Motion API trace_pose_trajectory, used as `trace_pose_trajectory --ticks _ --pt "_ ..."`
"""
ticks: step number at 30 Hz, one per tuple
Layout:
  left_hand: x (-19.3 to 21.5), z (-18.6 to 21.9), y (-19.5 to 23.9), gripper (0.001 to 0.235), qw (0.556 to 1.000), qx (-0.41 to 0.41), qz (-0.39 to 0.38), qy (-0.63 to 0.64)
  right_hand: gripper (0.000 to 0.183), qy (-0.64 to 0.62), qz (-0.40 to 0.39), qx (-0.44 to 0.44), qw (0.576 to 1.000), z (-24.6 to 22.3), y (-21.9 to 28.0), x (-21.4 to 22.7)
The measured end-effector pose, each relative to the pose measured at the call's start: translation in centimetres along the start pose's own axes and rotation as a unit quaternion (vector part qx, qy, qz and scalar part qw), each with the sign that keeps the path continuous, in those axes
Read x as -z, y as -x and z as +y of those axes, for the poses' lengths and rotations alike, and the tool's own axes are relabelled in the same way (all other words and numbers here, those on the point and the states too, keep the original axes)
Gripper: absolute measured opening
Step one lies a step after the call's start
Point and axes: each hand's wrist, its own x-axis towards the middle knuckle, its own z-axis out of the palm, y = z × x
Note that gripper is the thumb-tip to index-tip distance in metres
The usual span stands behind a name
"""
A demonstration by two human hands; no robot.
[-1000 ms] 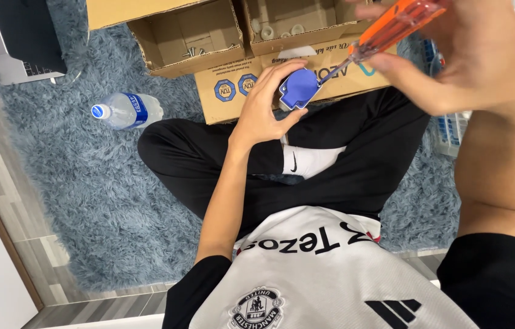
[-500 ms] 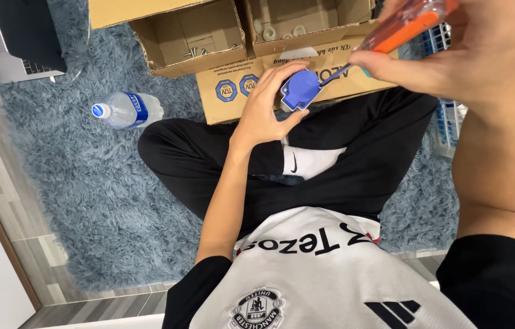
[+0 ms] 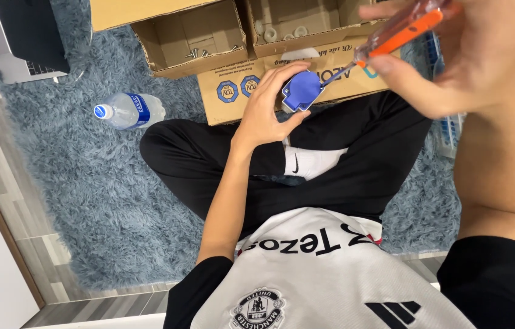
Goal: The person sits on the floor and assembles electrical components, including a white box and a blue cover. They use an orange screwdriver to tighten screws on the blue cover and handle a black socket piece. The person places the assembled items into a cardboard box.
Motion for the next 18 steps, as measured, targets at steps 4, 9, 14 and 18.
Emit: trace_pose_trajectory --ticks 4,9,14,18 --pt "-0.1 -0.2 0.0 0.066 1.000 -0.001 0.001 -0.001 0.047 -0.163 -0.122 -0.031 0.979 -2.5 -1.8 1.2" --pt "0.0 -0.1 0.0 0.066 1.000 0.001 0.000 -0.008 0.034 -0.112 -0.125 -0.109 0.980 -4.8 -3.4 1.5" --pt "0.0 0.0 0.0 0.066 1.000 -0.001 0.000 -0.002 0.042 -0.001 -0.087 -0.060 0.994 -2.9 -1.8 1.3" --pt "0.1 0.0 0.0 0.066 1.000 -0.003 -0.002 0.002 0.043 0.036 -0.033 -0.122 0.991 -2.4 -0.6 0.1"
